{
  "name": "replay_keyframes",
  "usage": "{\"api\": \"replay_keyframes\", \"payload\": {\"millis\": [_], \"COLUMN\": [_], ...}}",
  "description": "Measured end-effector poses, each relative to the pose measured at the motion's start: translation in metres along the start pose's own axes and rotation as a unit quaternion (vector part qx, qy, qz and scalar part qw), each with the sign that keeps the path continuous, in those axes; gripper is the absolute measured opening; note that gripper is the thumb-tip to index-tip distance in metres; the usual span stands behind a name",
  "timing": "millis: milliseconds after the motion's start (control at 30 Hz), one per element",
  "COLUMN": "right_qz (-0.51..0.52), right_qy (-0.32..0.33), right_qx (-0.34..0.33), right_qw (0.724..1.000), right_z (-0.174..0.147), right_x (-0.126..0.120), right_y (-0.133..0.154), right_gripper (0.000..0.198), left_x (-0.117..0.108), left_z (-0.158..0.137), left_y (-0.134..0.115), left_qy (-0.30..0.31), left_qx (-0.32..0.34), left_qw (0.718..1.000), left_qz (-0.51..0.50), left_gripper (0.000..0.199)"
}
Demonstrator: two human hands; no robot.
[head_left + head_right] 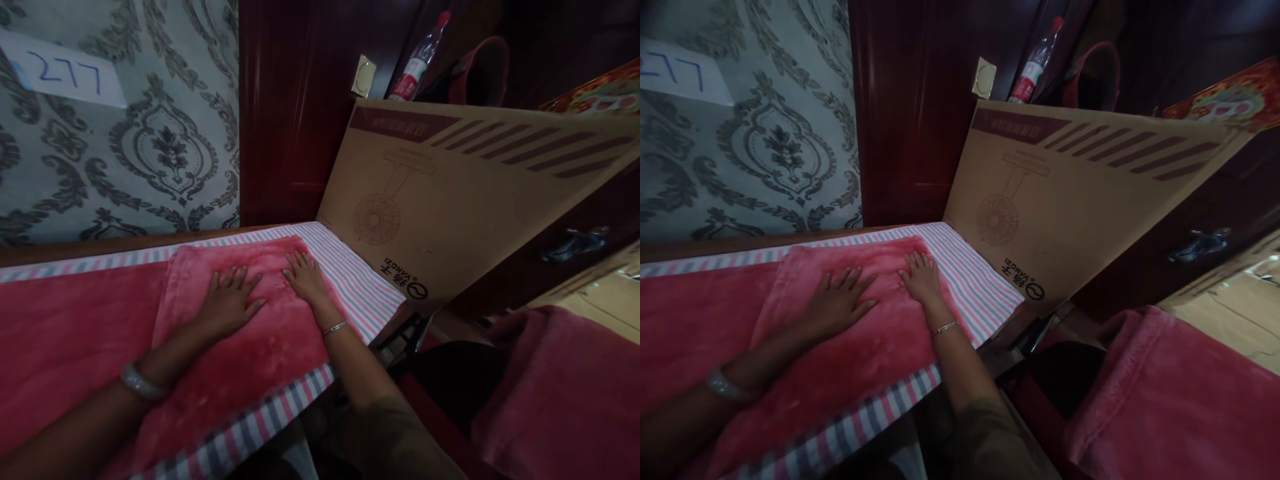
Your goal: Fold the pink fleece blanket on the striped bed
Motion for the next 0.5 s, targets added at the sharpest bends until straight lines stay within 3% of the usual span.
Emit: {"api": "replay_keyframes", "payload": {"millis": [267,500], "right_qz": [-0.010,-0.019], "right_qy": [-0.004,-0.007], "right_qx": [0.001,0.002], "right_qw": [1.000,1.000], "right_z": [-0.002,-0.002], "right_x": [0.001,0.003], "right_y": [-0.002,-0.007], "right_gripper": [0.057,0.055], "left_x": [-0.006,-0.015], "left_z": [-0.030,-0.058], "left_y": [0.070,0.080], "left_qy": [0.049,0.100], "left_qx": [-0.117,-0.112], "left_qw": [0.992,0.987], "left_qz": [-0.017,-0.055], "left_gripper": [0.076,0.072]}}
Point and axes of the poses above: each hand's wrist, its own z-axis towards the middle knuckle, its own x-axis out of the palm, y = z × x, the point moved 1 cm from there along z, towards the middle knuckle, and after that the axes turned 11 degrees about x, right-handed, at the moved point
